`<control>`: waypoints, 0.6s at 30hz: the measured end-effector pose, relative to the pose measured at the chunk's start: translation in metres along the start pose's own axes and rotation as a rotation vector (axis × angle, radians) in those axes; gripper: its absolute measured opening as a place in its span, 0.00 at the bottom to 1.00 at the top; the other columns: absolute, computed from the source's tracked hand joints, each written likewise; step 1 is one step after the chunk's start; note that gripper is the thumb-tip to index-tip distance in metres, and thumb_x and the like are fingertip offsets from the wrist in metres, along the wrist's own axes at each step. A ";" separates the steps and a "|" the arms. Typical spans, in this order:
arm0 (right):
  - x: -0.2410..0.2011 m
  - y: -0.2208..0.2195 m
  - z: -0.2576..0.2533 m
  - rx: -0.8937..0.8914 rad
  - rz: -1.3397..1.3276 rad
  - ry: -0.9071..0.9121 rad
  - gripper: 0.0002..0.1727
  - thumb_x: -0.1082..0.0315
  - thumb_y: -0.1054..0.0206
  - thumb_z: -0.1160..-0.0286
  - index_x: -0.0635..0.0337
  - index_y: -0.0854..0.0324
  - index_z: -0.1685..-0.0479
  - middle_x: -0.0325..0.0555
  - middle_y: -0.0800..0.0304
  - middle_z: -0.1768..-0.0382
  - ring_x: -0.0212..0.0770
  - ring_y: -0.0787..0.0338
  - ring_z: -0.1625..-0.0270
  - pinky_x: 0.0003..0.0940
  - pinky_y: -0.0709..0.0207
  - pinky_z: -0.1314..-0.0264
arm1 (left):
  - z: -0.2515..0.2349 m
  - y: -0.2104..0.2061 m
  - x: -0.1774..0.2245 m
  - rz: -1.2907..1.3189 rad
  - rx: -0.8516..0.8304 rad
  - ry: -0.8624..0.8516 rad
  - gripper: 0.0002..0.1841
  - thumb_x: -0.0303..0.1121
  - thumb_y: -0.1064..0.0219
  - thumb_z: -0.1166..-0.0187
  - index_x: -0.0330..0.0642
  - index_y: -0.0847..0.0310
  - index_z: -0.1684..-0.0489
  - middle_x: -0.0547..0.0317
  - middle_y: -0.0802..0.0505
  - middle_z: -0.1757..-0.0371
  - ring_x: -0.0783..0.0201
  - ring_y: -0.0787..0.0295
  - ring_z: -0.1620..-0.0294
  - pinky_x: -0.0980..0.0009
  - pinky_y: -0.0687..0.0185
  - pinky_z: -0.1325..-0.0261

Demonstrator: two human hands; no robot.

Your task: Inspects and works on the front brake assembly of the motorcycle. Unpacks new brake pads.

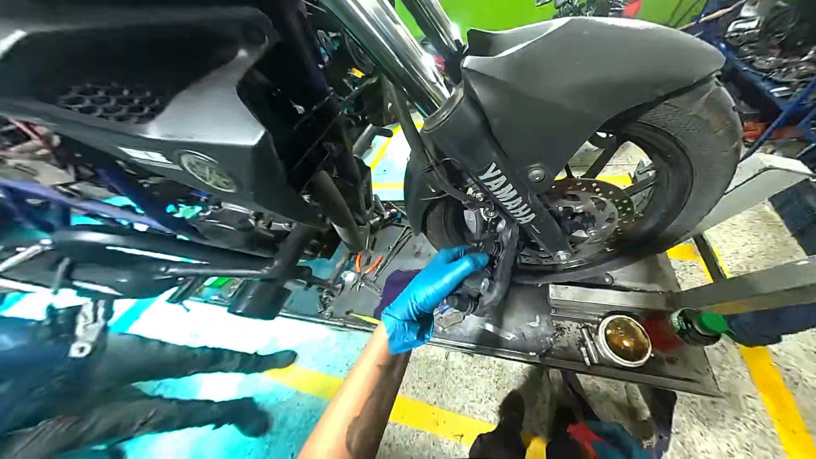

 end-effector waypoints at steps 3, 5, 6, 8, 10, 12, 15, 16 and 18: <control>-0.032 -0.003 -0.001 -0.036 -0.010 0.074 0.17 0.72 0.32 0.30 0.67 0.15 0.42 0.51 0.09 0.46 0.38 0.11 0.53 0.39 0.16 0.50 | -0.003 -0.012 0.005 0.433 -0.153 -0.042 0.17 0.50 0.46 0.19 0.54 0.12 0.65 0.65 0.07 0.71 0.74 0.11 0.71 0.75 0.13 0.68; -0.056 -0.008 0.005 -0.017 -0.033 0.123 0.15 0.75 0.33 0.30 0.67 0.14 0.45 0.50 0.08 0.43 0.38 0.09 0.47 0.39 0.15 0.45 | -0.008 -0.020 0.005 0.679 -0.203 -0.131 0.15 0.51 0.40 0.22 0.58 0.10 0.65 0.66 0.06 0.70 0.75 0.10 0.70 0.75 0.12 0.68; -0.066 -0.012 0.009 0.004 -0.049 0.158 0.15 0.76 0.33 0.30 0.66 0.15 0.45 0.49 0.07 0.44 0.37 0.09 0.48 0.38 0.15 0.46 | -0.009 -0.023 0.001 0.775 -0.182 -0.181 0.15 0.52 0.39 0.22 0.58 0.09 0.63 0.66 0.06 0.69 0.74 0.09 0.69 0.74 0.11 0.68; -0.090 -0.019 0.021 0.071 -0.068 0.279 0.16 0.78 0.32 0.32 0.67 0.16 0.44 0.47 0.08 0.47 0.37 0.10 0.48 0.38 0.14 0.45 | -0.003 -0.031 -0.013 0.861 -0.033 -0.183 0.20 0.57 0.50 0.14 0.60 0.15 0.55 0.66 0.08 0.64 0.71 0.11 0.64 0.72 0.13 0.66; -0.126 -0.026 0.045 0.181 -0.050 0.464 0.14 0.79 0.30 0.35 0.66 0.16 0.48 0.43 0.08 0.49 0.33 0.10 0.46 0.34 0.14 0.40 | 0.001 -0.046 -0.014 1.013 0.050 -0.090 0.30 0.68 0.61 0.16 0.60 0.18 0.50 0.63 0.08 0.60 0.65 0.09 0.59 0.65 0.11 0.62; -0.174 -0.039 0.081 0.299 -0.001 0.715 0.12 0.76 0.26 0.36 0.56 0.12 0.54 0.35 0.08 0.52 0.29 0.11 0.44 0.29 0.15 0.39 | 0.001 -0.055 -0.008 1.182 0.041 -0.025 0.39 0.76 0.67 0.21 0.60 0.14 0.56 0.61 0.06 0.63 0.63 0.07 0.62 0.62 0.09 0.64; -0.259 -0.083 0.147 0.564 0.245 1.110 0.14 0.68 0.25 0.30 0.42 0.14 0.48 0.28 0.16 0.49 0.22 0.17 0.41 0.18 0.21 0.36 | 0.002 -0.057 0.004 1.261 -0.039 0.011 0.39 0.77 0.69 0.22 0.61 0.16 0.57 0.62 0.07 0.63 0.62 0.07 0.62 0.60 0.09 0.63; -0.284 -0.102 0.164 0.684 0.345 1.215 0.13 0.68 0.25 0.28 0.43 0.15 0.48 0.29 0.18 0.48 0.22 0.17 0.41 0.16 0.22 0.36 | 0.000 -0.057 0.011 1.275 -0.103 -0.039 0.36 0.75 0.66 0.20 0.61 0.16 0.58 0.63 0.08 0.64 0.64 0.08 0.62 0.61 0.11 0.64; -0.314 -0.139 0.178 0.913 0.522 1.360 0.12 0.66 0.26 0.28 0.43 0.13 0.47 0.31 0.18 0.48 0.24 0.17 0.44 0.17 0.21 0.40 | 0.000 -0.053 0.022 1.256 -0.242 -0.226 0.31 0.68 0.64 0.15 0.61 0.17 0.56 0.64 0.09 0.65 0.67 0.10 0.66 0.65 0.12 0.69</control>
Point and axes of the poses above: each hand's wrist, its own z-axis away from the middle knuckle, its own y-axis out of the back of the hand, x = y × z, the point moved 8 cm from there along -z, towards the middle knuckle
